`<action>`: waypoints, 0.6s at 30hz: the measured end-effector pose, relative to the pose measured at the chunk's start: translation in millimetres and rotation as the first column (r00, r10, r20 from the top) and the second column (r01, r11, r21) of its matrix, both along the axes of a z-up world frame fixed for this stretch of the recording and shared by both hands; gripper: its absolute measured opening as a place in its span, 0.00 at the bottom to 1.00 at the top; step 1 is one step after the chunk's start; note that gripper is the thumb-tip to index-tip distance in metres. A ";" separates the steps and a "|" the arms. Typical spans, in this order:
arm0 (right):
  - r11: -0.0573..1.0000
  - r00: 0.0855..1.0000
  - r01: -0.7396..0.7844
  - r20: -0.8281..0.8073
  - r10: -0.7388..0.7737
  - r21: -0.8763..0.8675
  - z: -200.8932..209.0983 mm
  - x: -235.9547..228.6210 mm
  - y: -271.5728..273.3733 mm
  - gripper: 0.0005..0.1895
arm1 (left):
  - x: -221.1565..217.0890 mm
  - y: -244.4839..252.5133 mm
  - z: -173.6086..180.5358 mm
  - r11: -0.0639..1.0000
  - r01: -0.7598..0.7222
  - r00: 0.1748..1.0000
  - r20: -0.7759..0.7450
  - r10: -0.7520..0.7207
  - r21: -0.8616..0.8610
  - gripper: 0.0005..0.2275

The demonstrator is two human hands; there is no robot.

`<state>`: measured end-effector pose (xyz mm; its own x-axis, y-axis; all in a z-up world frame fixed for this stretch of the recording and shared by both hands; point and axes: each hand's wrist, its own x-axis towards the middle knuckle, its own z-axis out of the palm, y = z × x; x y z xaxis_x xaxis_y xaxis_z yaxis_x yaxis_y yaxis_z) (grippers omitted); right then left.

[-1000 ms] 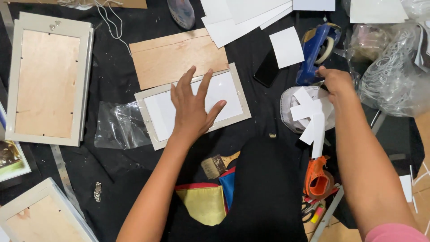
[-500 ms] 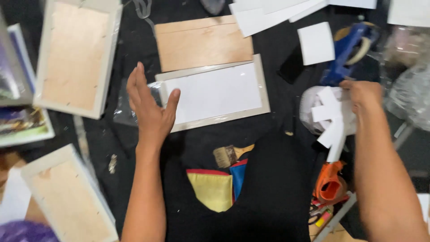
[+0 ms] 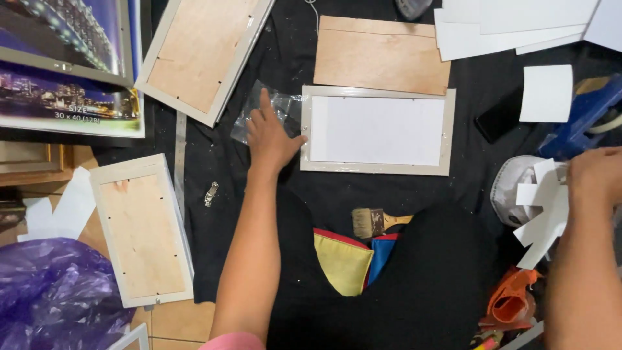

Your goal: The person is cutting a backing board to size using a utility knife and a metal ruler, then placing it into a picture frame.

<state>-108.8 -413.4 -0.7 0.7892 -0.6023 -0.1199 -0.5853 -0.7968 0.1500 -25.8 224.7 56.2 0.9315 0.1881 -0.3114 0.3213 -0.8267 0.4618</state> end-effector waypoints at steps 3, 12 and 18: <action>0.958 0.824 -0.249 0.489 0.286 -0.142 90.8 17.8 153.5 0.03 | 3.4 -8.9 -24.2 0.996 0.078 0.989 -0.133 -0.071 0.048 0.59; 0.295 0.997 -0.019 -0.004 0.078 0.955 45.1 46.8 421.9 0.34 | 10.6 -21.4 -20.3 0.956 0.225 0.951 -0.256 -0.174 0.186 0.57; 0.332 0.996 0.082 -0.066 -0.060 0.940 2.4 50.6 458.7 0.21 | 10.3 -24.8 -31.4 0.924 0.304 0.928 -0.291 -0.232 0.232 0.56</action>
<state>-58.2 45.3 1.7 0.7407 -0.1348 -0.6582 -0.6537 -0.3708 -0.6597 -15.5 199.9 24.8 0.8547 0.0526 -0.5165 0.1465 -0.9788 0.1428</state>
